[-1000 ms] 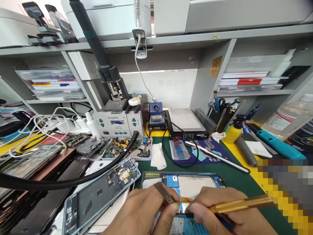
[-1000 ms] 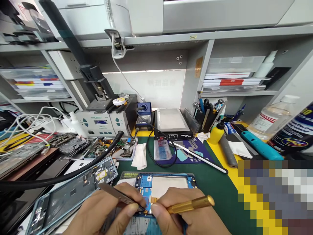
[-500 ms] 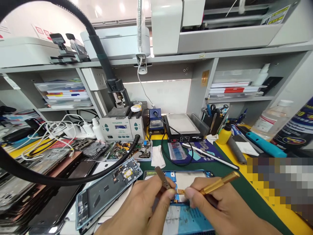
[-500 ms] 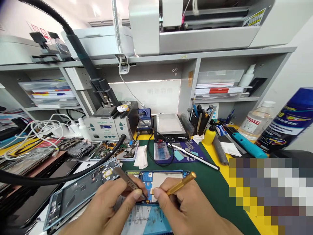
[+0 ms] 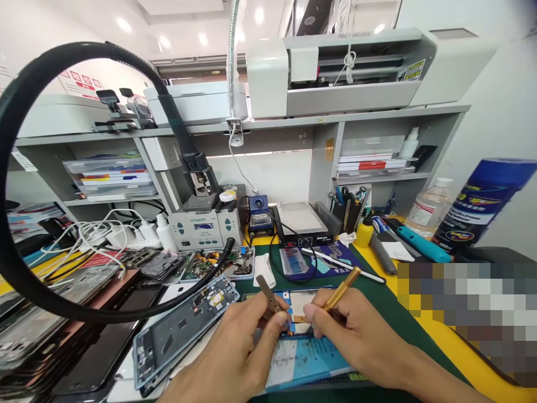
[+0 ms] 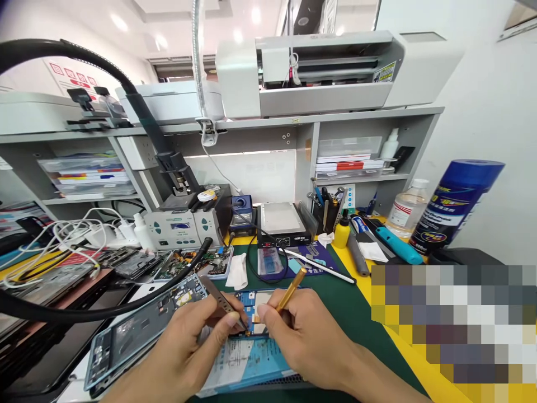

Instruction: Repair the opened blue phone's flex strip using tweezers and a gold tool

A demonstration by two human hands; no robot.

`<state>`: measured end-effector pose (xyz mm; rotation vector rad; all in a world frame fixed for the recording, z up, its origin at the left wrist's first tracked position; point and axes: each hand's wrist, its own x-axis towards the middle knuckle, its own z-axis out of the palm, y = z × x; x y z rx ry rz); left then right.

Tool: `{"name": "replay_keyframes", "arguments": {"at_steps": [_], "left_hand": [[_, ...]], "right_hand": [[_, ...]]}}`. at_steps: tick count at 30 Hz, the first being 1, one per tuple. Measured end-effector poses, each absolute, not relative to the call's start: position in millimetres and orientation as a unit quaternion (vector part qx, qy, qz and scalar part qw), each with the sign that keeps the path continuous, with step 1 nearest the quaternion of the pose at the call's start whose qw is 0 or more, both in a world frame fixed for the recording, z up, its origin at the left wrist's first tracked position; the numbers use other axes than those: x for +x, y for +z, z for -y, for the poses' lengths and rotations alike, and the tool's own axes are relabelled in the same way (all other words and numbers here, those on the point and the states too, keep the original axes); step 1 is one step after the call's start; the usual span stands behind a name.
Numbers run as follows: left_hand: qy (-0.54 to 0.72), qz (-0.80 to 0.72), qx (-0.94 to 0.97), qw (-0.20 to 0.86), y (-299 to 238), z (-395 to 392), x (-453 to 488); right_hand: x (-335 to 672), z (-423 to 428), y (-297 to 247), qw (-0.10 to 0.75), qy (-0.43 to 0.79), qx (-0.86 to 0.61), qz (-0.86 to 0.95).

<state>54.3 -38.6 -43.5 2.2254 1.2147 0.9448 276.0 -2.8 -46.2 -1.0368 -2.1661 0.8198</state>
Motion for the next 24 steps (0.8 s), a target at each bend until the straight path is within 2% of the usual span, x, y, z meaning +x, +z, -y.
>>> {"name": "replay_keyframes", "arguments": {"at_steps": [24], "left_hand": [[0.351,-0.439,0.813,0.151,-56,44,58]], "right_hand": [[275,3,-45,0.285,0.293,-0.391,0.825]]}}
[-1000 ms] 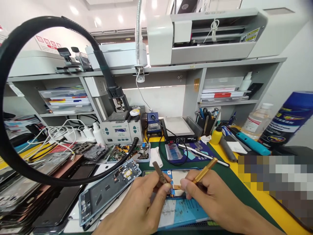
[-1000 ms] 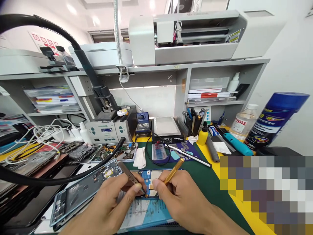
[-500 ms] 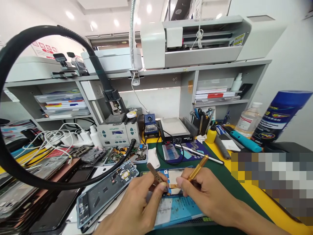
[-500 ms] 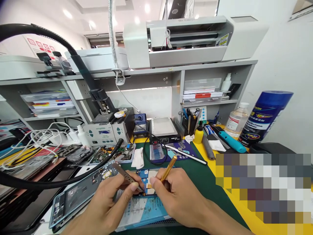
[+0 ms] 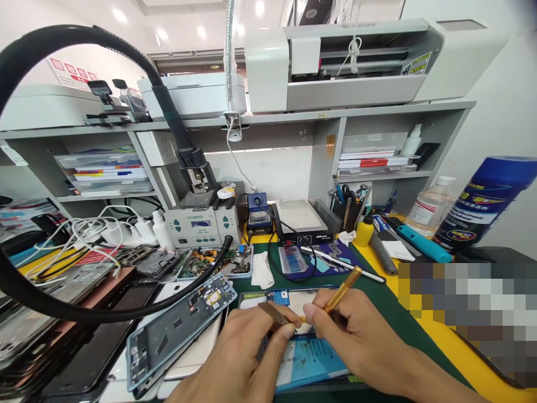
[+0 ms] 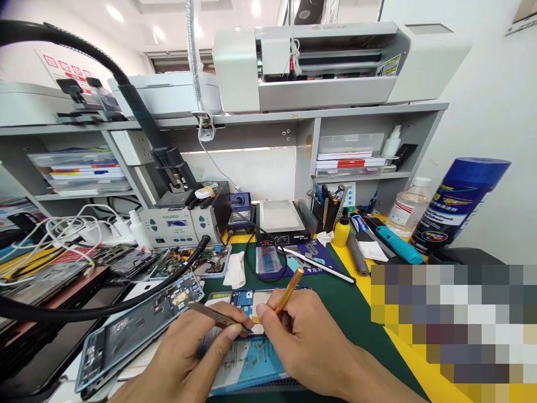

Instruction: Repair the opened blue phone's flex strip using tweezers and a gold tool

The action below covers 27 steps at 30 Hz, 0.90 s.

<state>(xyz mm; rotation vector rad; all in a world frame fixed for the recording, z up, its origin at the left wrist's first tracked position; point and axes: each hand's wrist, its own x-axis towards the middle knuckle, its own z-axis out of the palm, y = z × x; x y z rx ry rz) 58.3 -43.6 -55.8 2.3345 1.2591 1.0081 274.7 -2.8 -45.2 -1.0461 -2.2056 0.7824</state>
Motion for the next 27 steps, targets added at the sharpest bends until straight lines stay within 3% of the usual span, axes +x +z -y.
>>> {"name": "replay_keyframes", "arguments": {"at_steps": [12,27], "left_hand": [[0.417,-0.366,0.811,0.188,-51.5,41.0,64.2],[0.411,-0.353,0.818,0.193,-54.7,38.7,65.1]], "right_hand": [[275.4,4.7,-46.1,0.284,0.271,-0.393,0.832],[274.6,2.7,-45.5,0.272,0.303,-0.402,0.82]]}}
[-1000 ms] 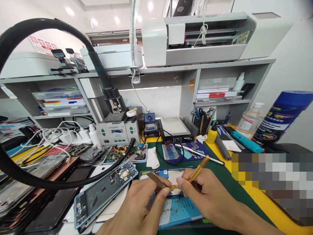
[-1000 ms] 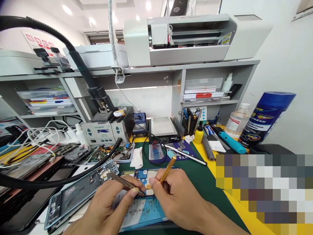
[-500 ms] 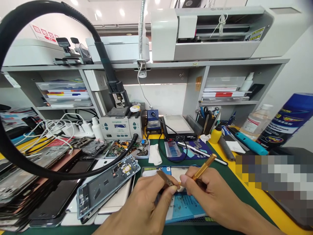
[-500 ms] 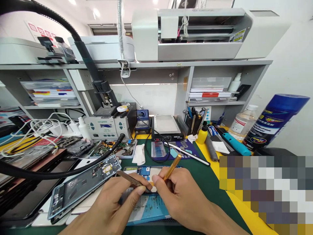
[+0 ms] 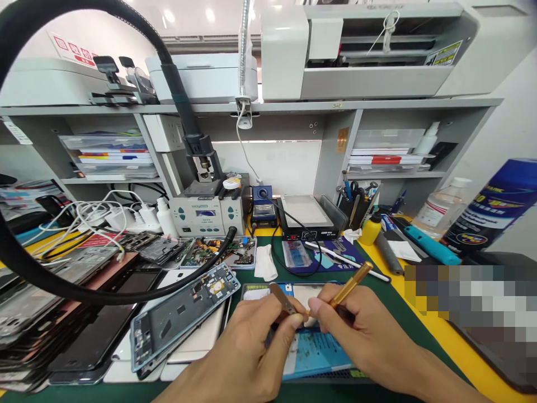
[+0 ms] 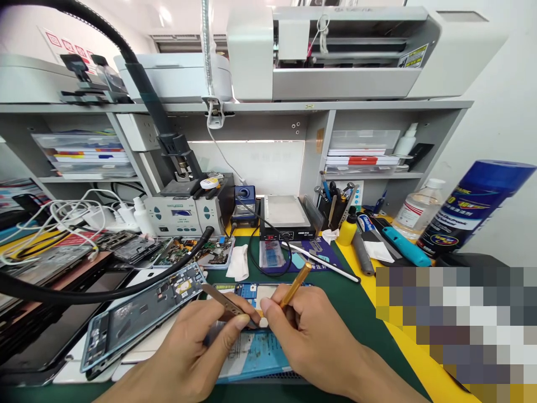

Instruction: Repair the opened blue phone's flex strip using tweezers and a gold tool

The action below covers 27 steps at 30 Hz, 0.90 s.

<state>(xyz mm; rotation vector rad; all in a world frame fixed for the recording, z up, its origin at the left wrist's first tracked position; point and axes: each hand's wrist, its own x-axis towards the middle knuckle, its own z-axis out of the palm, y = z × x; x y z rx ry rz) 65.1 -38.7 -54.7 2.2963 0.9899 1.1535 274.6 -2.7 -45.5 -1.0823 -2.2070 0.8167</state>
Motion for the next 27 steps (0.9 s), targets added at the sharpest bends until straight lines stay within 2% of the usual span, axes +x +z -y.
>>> {"name": "replay_keyframes", "arguments": {"at_steps": [27], "left_hand": [[0.408,-0.312,0.828,0.225,-51.4,36.9,64.2]], "right_hand": [[274.2,4.0,-53.4,0.301,0.28,-0.387,0.826]]}}
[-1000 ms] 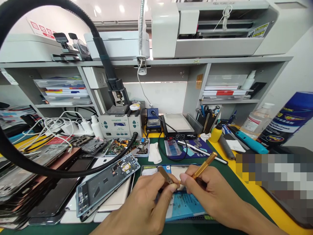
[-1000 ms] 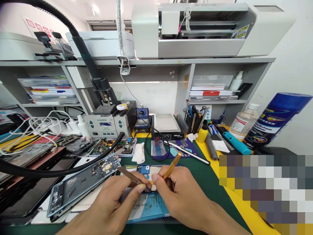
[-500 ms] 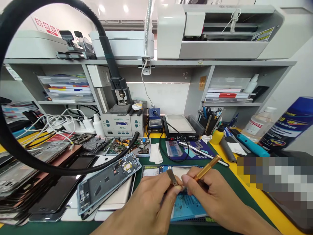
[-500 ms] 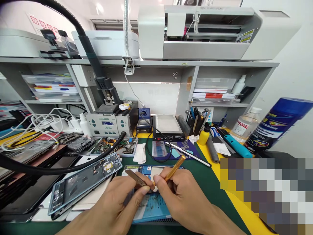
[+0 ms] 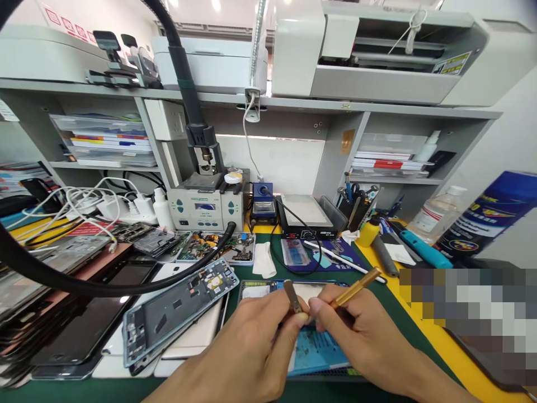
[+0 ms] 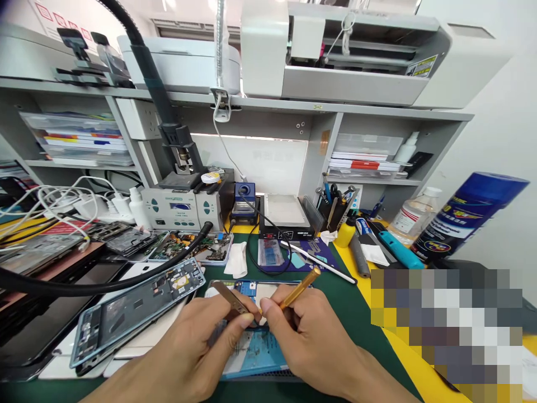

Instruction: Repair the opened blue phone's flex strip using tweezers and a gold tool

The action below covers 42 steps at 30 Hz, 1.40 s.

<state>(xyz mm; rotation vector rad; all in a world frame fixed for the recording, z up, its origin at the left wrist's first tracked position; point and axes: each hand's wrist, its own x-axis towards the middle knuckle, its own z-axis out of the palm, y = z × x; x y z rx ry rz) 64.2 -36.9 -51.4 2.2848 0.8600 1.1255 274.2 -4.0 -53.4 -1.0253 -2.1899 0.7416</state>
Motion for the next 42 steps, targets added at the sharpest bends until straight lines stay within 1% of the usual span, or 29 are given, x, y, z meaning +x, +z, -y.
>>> {"name": "replay_keyframes", "arguments": {"at_steps": [14,22,42], "left_hand": [[0.362,-0.385,0.811,0.248,-54.1,38.5,60.9],[0.378,-0.363,0.821,0.226,-54.5,39.5,62.3],[0.362,-0.362,0.824,0.244,-50.5,39.2,59.4]], "right_hand": [[274.0,3.8,-49.3,0.303,0.285,-0.395,0.819],[271.5,4.6,-51.0,0.299,0.301,-0.39,0.817],[274.5,2.0,-50.4,0.292,0.287,-0.397,0.821]]}}
